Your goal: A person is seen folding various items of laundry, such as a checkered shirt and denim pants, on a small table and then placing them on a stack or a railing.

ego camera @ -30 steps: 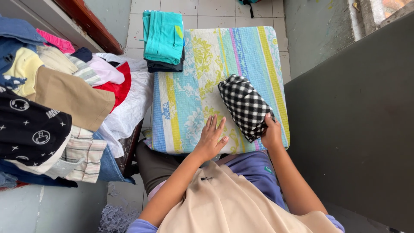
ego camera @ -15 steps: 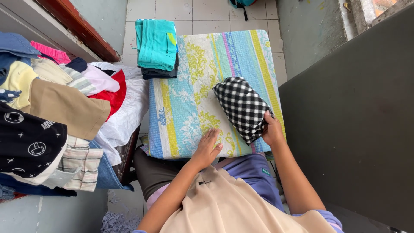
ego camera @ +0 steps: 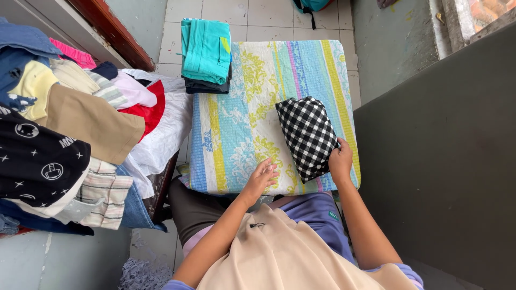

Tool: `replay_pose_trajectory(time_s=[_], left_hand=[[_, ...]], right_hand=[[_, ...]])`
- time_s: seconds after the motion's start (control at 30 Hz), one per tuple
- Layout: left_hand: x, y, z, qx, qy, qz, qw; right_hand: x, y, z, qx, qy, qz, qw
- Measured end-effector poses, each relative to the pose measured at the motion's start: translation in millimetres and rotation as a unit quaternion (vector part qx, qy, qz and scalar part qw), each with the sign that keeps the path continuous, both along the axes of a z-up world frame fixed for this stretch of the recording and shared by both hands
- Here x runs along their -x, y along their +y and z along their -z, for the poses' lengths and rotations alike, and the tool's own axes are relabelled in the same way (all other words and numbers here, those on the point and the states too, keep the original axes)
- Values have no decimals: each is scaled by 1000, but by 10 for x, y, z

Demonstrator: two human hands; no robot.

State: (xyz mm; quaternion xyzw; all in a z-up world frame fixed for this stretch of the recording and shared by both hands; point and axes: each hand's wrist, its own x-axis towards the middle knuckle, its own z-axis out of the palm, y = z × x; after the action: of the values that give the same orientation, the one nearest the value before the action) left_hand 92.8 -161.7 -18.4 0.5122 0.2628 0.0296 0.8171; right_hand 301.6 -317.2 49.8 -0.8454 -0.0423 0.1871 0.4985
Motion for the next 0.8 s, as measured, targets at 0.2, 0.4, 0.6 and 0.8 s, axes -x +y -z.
replay_pose_trajectory(time_s=[0.2,0.4,0.6,0.8], left_hand=[[-369,-106,316,91,-7,-38,995],[-569,-184,334,115,15,-42,992],[-399,15,236,90,82,-10,992],[-47,186,157,174,125,-104,971]], right_hand=[[-313,-101,463,2,-54,-46,998],[-689,23,718,76,84,-70,991],[-414,176,881,-6,233,-92,968],[-50,210,668,-50,283,-98,953]])
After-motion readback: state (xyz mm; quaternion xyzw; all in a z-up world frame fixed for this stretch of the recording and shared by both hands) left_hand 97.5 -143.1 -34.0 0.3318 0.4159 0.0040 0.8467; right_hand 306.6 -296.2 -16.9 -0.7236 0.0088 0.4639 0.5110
